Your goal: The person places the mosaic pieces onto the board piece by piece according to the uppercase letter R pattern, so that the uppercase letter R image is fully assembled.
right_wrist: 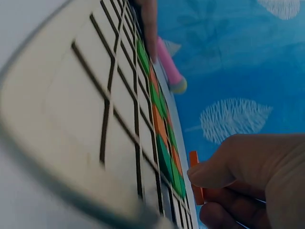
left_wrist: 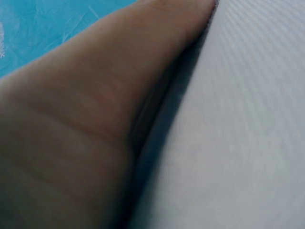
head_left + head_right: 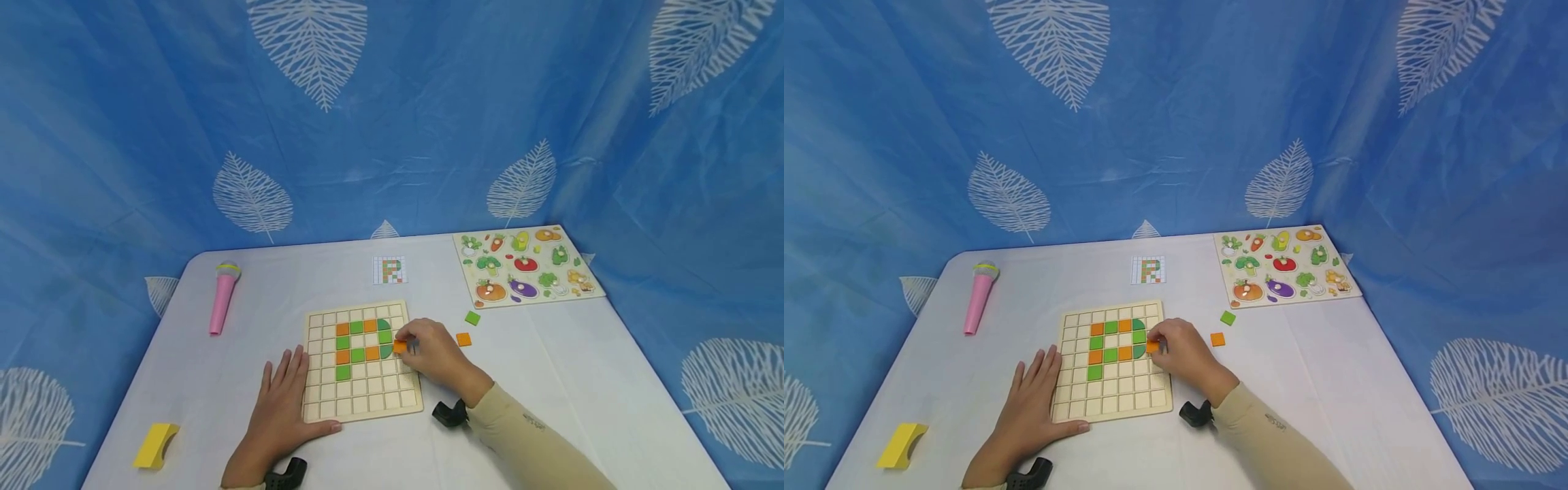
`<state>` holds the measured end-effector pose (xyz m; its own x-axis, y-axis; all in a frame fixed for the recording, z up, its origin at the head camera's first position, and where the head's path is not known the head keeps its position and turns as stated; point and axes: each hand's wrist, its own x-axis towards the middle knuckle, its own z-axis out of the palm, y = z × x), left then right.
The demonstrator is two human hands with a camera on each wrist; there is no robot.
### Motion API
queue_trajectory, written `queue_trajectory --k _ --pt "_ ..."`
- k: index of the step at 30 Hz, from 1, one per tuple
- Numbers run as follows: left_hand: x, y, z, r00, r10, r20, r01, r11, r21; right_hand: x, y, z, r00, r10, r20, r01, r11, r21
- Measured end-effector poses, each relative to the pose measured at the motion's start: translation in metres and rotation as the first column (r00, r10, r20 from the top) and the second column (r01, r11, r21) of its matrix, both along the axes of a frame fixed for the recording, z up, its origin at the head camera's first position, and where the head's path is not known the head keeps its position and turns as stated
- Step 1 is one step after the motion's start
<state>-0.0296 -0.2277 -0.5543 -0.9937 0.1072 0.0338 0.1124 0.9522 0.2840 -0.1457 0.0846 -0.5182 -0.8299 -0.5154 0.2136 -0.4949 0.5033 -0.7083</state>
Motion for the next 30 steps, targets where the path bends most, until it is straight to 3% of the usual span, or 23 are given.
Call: queue_trajectory --k 12,30 --pt "-0.001 0.001 0.0 1.0 0.006 0.03 -0.005 1.0 -0.019 0.013 -0.043 0.002 0.986 0.168 -0.022 -0.167 0.985 0.028" --pt "-0.001 -0.002 -0.001 1.0 -0.012 0.008 0.012 1.0 0.001 0.018 -0.068 -0.002 0.979 0.205 -0.008 -0.203 0.972 0.116"
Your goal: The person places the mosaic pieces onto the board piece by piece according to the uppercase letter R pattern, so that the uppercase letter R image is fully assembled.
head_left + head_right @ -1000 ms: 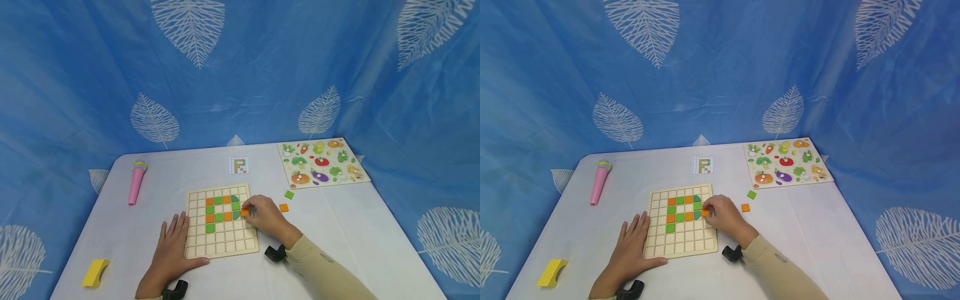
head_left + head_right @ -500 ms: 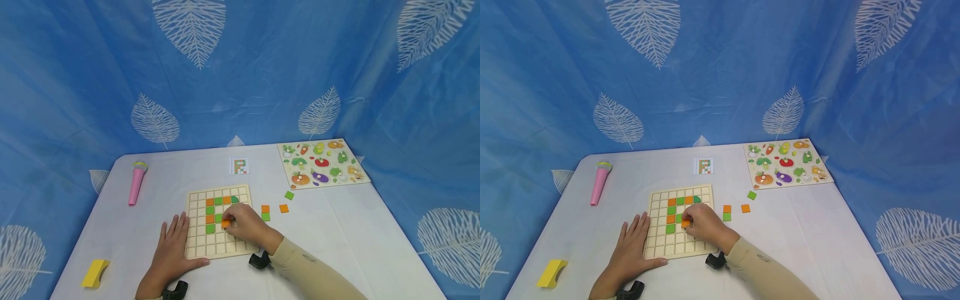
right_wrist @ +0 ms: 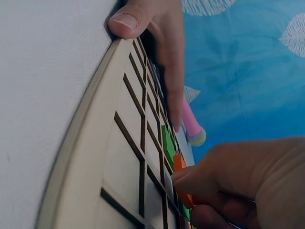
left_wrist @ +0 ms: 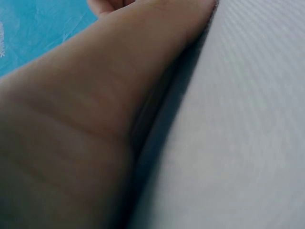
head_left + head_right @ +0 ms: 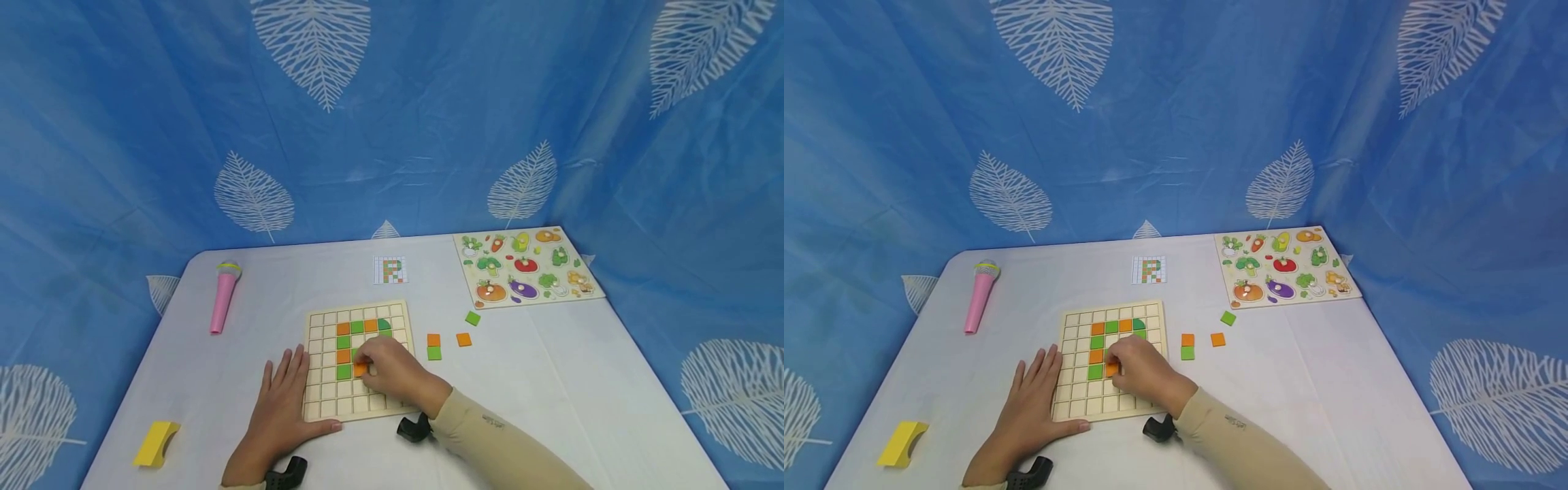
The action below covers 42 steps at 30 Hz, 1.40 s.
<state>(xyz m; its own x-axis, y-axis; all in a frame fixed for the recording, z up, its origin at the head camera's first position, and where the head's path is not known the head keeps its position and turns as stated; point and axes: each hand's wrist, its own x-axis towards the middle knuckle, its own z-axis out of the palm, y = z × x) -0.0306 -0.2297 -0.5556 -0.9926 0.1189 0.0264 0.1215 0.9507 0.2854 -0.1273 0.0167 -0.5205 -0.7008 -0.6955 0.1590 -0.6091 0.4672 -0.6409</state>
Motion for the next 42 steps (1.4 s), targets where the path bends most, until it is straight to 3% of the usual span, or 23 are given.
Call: queue_trajectory --k 18,30,42 --pt "0.0014 0.0011 0.0004 1.0 -0.007 -0.016 0.007 1.0 0.002 0.0063 -0.0065 0.0011 1.0 -0.031 0.0 0.031 0.996 0.08" --pt "-0.0004 0.0021 0.0028 1.0 0.009 0.017 -0.008 1.0 -0.01 0.0084 -0.0067 0.0054 0.992 -0.088 0.095 0.087 0.996 0.013" --pt "-0.0004 0.0023 0.0031 1.0 0.004 0.018 -0.004 1.0 0.003 0.0095 -0.0054 0.0018 0.993 -0.094 0.07 0.094 0.996 0.01"
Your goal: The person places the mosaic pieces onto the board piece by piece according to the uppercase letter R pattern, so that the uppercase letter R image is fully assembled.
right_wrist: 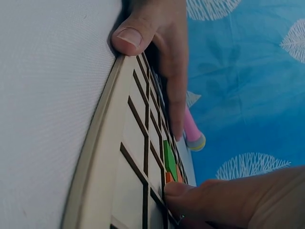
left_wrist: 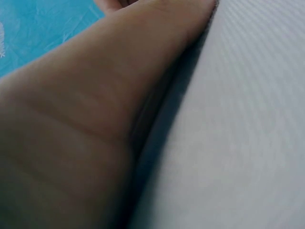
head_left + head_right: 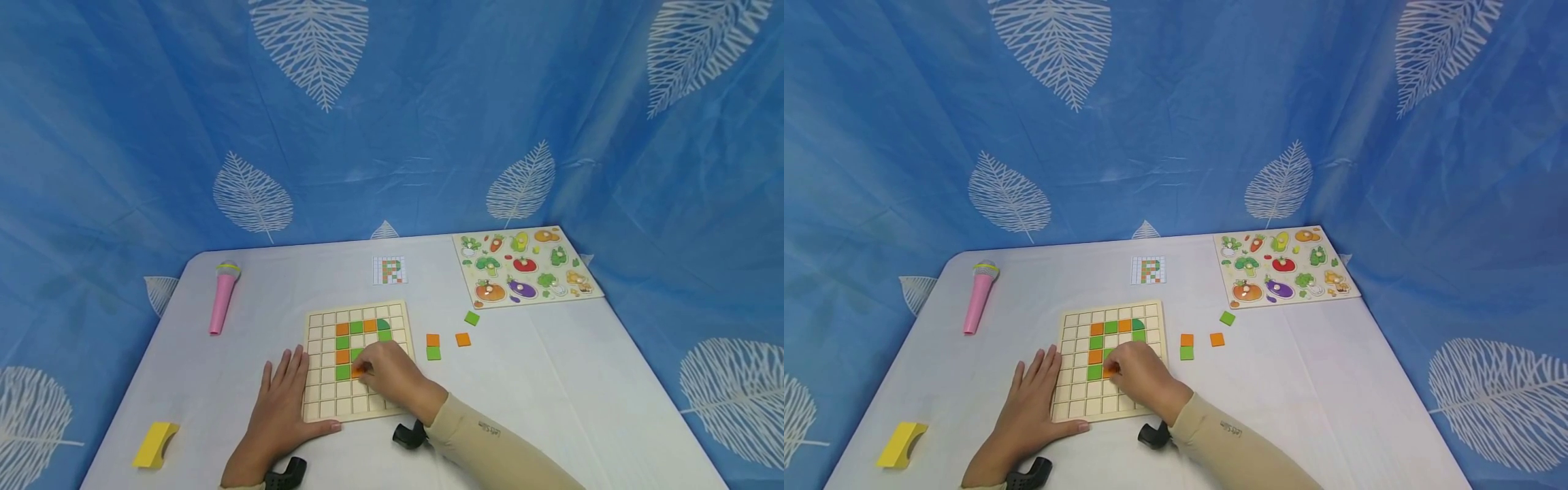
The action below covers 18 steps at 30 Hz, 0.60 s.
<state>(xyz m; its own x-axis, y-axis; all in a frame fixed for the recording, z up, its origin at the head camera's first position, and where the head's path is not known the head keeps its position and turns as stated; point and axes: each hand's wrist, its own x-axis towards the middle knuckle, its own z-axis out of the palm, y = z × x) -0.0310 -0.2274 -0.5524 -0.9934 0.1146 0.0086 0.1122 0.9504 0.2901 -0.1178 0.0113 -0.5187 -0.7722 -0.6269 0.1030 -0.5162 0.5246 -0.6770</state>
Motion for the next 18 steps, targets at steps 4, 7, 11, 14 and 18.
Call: queue_trajectory --k 4,7,11,14,18 --pt "0.0 0.0 -0.001 1.0 0.002 0.001 -0.002 1.0 -0.005 0.0 0.001 0.001 1.0 0.002 -0.003 -0.002 1.0 0.003" --pt "-0.001 0.0 -0.001 1.0 0.002 -0.002 -0.002 1.0 -0.004 0.0 0.002 0.0 1.0 0.002 -0.008 -0.002 1.0 0.003" --pt "-0.001 0.0 -0.002 1.0 0.003 -0.003 -0.003 1.0 -0.005 0.0 0.005 -0.001 1.0 -0.001 -0.018 0.001 1.0 0.001" --pt "-0.001 -0.001 -0.003 1.0 0.002 -0.003 -0.002 1.0 -0.009 -0.001 0.008 0.0 1.0 -0.007 -0.027 0.007 1.0 -0.005" --pt "0.0 -0.001 -0.003 1.0 -0.002 -0.005 0.001 1.0 -0.004 -0.002 0.012 0.0 0.999 -0.015 -0.035 0.014 1.0 -0.02"
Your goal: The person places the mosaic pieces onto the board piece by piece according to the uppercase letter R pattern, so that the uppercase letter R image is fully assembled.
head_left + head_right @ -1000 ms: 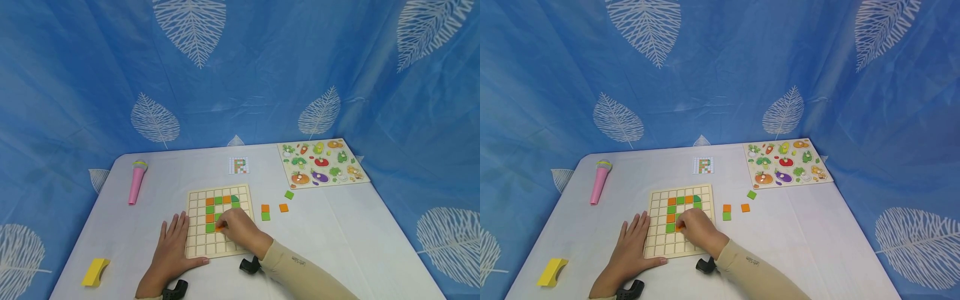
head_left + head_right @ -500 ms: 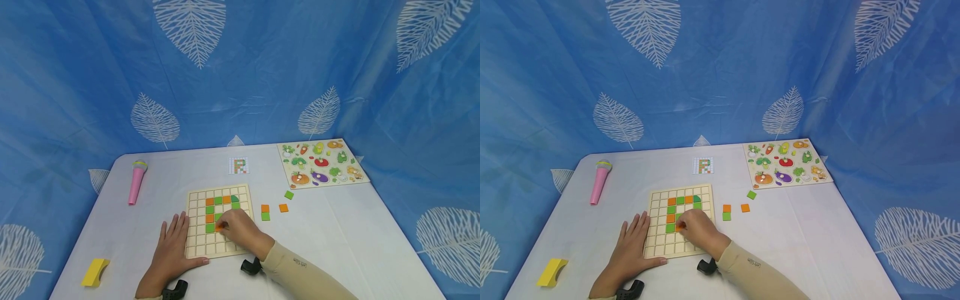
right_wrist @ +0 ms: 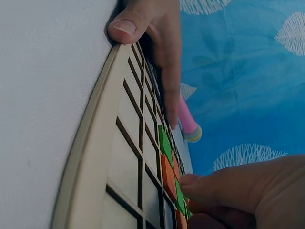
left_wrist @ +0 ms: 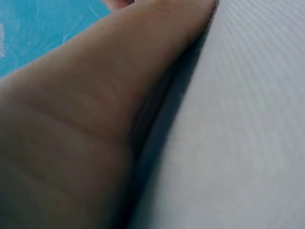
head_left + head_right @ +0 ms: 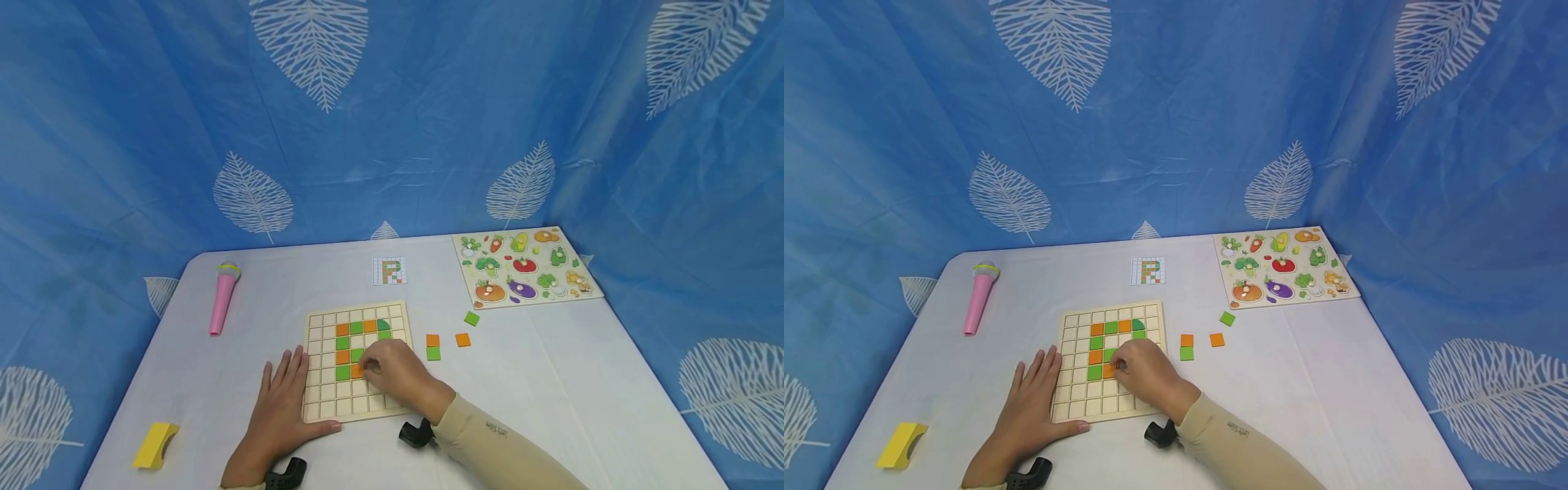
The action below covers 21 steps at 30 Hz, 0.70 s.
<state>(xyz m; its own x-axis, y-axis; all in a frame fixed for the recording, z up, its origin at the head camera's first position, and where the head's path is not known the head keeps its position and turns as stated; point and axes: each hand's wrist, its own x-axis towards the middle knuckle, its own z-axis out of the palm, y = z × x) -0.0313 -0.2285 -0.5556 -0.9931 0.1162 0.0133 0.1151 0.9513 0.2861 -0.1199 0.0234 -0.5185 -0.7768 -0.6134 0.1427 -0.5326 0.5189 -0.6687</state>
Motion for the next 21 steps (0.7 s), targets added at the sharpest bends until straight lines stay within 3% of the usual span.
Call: queue_trajectory --k 8,21 --pt "0.002 0.0 0.002 1.0 -0.009 -0.008 0.009 1.0 -0.001 -0.006 0.014 -0.001 0.992 -0.002 -0.123 -0.006 0.998 -0.064" --pt "0.001 0.001 0.001 1.0 -0.004 -0.001 0.004 1.0 -0.007 -0.025 0.048 -0.002 0.989 -0.101 -0.11 0.089 0.99 -0.106"
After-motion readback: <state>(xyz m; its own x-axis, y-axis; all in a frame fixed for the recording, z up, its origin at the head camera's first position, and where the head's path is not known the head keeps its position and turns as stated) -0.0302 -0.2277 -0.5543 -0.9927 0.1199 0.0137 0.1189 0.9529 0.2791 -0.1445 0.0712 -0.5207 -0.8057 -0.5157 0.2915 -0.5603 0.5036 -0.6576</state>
